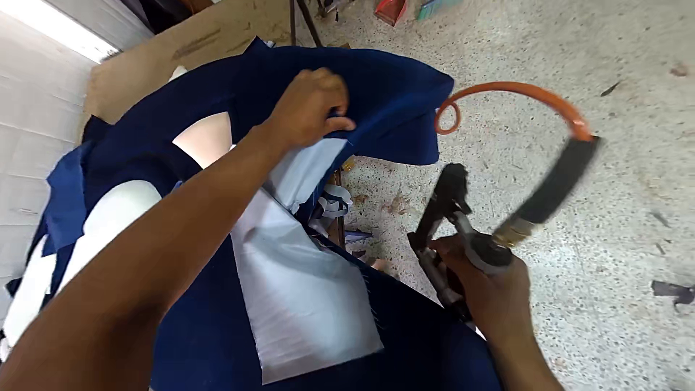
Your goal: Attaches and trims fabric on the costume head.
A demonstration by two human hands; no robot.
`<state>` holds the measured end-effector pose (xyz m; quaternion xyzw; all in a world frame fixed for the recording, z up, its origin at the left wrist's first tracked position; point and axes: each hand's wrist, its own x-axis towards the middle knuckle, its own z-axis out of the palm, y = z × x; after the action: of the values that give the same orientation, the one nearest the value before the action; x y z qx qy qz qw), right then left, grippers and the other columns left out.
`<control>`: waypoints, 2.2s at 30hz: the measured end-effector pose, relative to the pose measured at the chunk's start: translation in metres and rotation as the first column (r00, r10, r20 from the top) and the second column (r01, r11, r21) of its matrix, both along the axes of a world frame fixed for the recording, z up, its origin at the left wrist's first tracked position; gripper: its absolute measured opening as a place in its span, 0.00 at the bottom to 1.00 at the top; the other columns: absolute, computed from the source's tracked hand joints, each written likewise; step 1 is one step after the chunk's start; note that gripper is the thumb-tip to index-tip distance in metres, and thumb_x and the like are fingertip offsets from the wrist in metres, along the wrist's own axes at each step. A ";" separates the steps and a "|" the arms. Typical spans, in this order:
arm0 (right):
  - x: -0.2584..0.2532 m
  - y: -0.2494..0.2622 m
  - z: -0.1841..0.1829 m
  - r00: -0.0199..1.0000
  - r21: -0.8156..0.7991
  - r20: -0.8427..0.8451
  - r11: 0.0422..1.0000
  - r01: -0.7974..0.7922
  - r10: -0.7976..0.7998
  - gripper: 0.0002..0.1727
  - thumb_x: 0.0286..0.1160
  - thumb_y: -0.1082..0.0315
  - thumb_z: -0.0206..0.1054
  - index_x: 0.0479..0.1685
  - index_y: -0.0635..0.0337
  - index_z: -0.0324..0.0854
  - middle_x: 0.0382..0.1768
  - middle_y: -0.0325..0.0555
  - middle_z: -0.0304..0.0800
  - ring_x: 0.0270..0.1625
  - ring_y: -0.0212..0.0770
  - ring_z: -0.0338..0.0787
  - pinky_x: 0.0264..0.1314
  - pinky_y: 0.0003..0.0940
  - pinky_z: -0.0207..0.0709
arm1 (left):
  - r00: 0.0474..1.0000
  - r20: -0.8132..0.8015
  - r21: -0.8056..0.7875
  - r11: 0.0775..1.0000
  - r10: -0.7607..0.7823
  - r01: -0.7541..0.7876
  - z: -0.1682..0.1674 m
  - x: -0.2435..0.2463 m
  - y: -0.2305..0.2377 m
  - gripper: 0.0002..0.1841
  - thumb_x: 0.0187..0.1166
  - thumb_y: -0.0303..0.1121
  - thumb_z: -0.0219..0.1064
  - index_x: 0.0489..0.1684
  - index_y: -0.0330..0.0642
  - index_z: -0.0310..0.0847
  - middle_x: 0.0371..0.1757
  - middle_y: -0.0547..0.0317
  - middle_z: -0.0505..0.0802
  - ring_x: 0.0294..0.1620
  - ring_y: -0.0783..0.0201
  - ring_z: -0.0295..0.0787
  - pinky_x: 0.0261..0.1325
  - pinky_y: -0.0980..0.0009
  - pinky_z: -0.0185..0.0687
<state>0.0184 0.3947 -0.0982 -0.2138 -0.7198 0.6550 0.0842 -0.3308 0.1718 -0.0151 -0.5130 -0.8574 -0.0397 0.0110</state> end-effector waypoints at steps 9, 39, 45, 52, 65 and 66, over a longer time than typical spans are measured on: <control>-0.008 -0.002 -0.010 0.939 -0.151 -0.343 0.986 -0.077 0.021 0.09 0.73 0.56 0.75 0.44 0.49 0.87 0.40 0.42 0.91 0.51 0.47 0.92 0.66 0.51 0.84 | 0.883 0.069 0.067 0.881 0.464 -0.469 0.005 0.053 -0.085 0.49 0.58 0.75 0.73 0.77 0.51 0.78 0.82 0.48 0.77 0.85 0.41 0.66 0.77 0.31 0.66; -0.126 -0.130 0.043 0.832 0.116 -0.427 0.934 -0.338 0.354 0.09 0.74 0.60 0.74 0.43 0.55 0.86 0.41 0.48 0.93 0.46 0.51 0.94 0.54 0.49 0.91 | 0.965 0.102 0.040 0.968 0.241 -0.246 -0.058 0.085 -0.147 0.50 0.74 0.72 0.53 0.97 0.55 0.50 0.98 0.60 0.53 0.98 0.53 0.40 0.93 0.32 0.32; -0.139 -0.132 0.049 0.829 0.139 -0.396 0.918 -0.371 0.395 0.13 0.75 0.63 0.73 0.50 0.63 0.85 0.47 0.58 0.95 0.50 0.58 0.95 0.56 0.52 0.91 | 0.968 0.088 0.056 0.969 0.234 -0.239 -0.060 0.086 -0.147 0.51 0.72 0.74 0.54 0.97 0.56 0.49 0.98 0.59 0.53 0.98 0.52 0.40 0.93 0.32 0.31; -0.148 -0.136 0.058 0.846 0.268 -0.346 0.907 -0.326 0.406 0.10 0.75 0.65 0.71 0.46 0.61 0.85 0.43 0.55 0.97 0.44 0.55 0.97 0.48 0.48 0.94 | 0.963 0.096 0.056 0.964 0.253 -0.259 -0.060 0.086 -0.145 0.53 0.68 0.74 0.59 0.96 0.55 0.52 0.97 0.57 0.54 0.98 0.51 0.40 0.92 0.32 0.30; -0.147 -0.134 0.061 0.872 0.303 -0.293 0.903 -0.306 0.394 0.08 0.75 0.63 0.72 0.42 0.58 0.85 0.39 0.54 0.95 0.39 0.55 0.96 0.45 0.50 0.94 | 0.951 0.138 0.043 0.958 0.276 -0.284 -0.061 0.085 -0.142 0.55 0.65 0.72 0.63 0.97 0.59 0.48 0.98 0.61 0.50 0.98 0.51 0.36 0.92 0.33 0.27; -0.147 -0.130 0.059 0.873 0.293 -0.298 0.907 -0.302 0.387 0.08 0.74 0.64 0.72 0.41 0.59 0.85 0.38 0.54 0.95 0.38 0.55 0.95 0.46 0.51 0.93 | 0.952 0.135 0.040 0.959 0.274 -0.282 -0.061 0.085 -0.142 0.55 0.65 0.73 0.62 0.98 0.59 0.47 0.98 0.61 0.50 0.98 0.51 0.35 0.92 0.32 0.27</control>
<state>-0.1287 0.2644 -0.0393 0.0500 -0.7928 0.5961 0.1166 -0.2458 0.0300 -0.0758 -0.3830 -0.9185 -0.0956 -0.0236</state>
